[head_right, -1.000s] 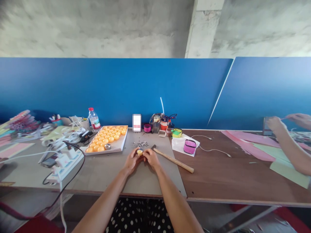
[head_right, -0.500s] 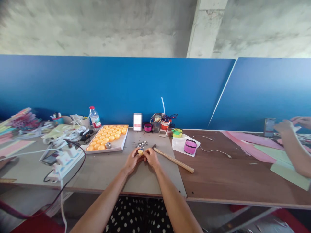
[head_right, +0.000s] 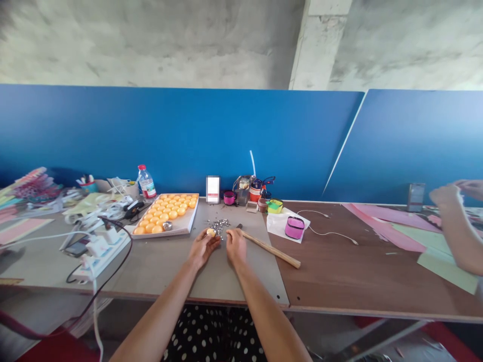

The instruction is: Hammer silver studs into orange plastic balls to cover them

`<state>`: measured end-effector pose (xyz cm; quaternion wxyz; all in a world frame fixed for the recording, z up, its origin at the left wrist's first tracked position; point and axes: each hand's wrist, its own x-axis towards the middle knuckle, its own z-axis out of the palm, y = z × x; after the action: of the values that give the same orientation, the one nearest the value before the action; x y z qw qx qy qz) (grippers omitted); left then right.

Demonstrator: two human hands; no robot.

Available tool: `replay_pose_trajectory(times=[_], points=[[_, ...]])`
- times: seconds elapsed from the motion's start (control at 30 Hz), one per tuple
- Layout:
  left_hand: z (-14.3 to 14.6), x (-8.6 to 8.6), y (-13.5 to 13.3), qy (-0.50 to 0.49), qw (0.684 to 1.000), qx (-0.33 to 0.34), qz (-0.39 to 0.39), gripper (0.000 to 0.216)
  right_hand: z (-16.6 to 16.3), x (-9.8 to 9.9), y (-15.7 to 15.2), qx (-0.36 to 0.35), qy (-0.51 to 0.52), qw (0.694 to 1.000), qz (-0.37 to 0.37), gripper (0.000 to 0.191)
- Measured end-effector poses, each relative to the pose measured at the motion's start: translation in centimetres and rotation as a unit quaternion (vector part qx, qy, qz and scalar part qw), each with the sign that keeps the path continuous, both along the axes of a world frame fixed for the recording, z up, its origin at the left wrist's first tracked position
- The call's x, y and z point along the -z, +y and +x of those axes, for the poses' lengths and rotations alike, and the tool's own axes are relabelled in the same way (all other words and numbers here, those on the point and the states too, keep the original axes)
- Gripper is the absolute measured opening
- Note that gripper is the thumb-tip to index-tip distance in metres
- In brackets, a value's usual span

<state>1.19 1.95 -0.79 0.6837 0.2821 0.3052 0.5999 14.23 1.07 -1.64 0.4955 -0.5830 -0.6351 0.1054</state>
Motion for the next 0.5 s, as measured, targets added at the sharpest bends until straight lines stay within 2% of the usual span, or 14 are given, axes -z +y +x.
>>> replay_pose_trajectory(times=[0.1,0.2,0.3,0.5], points=[[-0.16,0.02,0.08,-0.010,1.000,-0.004,0.005,0.035,-0.54,-0.13,-0.58,0.028,-0.172,0.983,-0.056,0.028],[-0.22,-0.06,0.07,-0.021,1.000,-0.011,0.010,0.032,-0.94,-0.36,-0.98,0.029,-0.270,0.958,-0.092,0.027],[-0.23,-0.18,0.01,-0.029,0.999,-0.011,0.010,0.032,-1.07,-0.63,-1.11,0.023,-0.290,0.952,-0.095,0.025],[-0.10,-0.21,-0.13,-0.026,1.000,-0.005,0.006,0.035,-1.01,-0.66,-1.07,0.031,-0.261,0.962,-0.080,0.021]])
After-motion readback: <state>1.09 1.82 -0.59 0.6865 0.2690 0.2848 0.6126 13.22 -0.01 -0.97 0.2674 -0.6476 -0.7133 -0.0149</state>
